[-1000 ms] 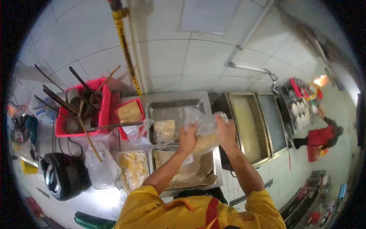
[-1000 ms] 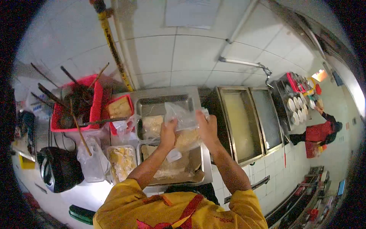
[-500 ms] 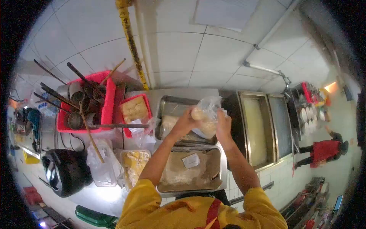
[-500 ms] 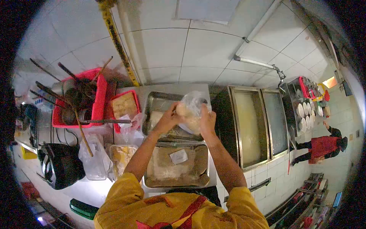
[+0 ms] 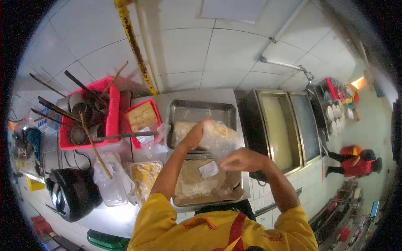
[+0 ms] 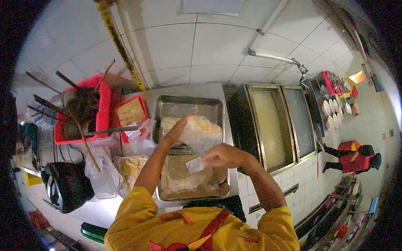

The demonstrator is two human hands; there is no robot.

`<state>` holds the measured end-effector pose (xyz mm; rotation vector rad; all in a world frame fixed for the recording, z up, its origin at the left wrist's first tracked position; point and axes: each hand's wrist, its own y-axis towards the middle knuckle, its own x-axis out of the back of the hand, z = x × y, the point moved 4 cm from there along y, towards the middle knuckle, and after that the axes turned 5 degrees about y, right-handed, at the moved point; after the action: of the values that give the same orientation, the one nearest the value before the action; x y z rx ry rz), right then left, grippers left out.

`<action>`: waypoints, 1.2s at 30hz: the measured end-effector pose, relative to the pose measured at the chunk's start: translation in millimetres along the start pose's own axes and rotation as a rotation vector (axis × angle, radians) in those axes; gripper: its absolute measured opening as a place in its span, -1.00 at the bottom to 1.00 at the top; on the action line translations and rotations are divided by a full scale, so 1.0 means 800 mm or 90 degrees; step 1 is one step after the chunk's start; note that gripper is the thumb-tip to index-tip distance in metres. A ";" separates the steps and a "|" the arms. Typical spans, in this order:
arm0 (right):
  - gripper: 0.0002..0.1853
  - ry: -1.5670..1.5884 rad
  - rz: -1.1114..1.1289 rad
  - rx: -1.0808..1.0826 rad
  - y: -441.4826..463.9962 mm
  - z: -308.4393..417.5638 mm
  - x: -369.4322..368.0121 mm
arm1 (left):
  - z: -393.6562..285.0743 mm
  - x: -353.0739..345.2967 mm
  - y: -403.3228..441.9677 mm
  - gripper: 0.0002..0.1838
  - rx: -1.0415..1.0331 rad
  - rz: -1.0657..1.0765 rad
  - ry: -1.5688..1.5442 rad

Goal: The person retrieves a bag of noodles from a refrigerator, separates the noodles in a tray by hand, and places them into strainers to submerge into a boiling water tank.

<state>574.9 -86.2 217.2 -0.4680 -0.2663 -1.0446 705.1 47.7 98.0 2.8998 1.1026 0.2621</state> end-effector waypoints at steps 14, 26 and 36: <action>-0.67 -0.523 -0.311 -0.038 0.080 -0.035 0.019 | 0.015 -0.001 -0.012 -0.47 0.072 0.012 -0.207; -0.42 -0.584 -0.186 -0.153 0.094 -0.042 0.012 | -0.004 0.003 -0.024 -0.31 -0.018 0.000 -0.009; -0.53 -0.169 -0.395 0.009 0.042 -0.039 0.052 | 0.004 -0.006 -0.018 -0.22 -0.017 -0.020 0.003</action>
<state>623.8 -119.1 199.7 -0.5258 -0.6835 -1.5825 692.8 55.2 92.6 2.8572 1.1361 0.2796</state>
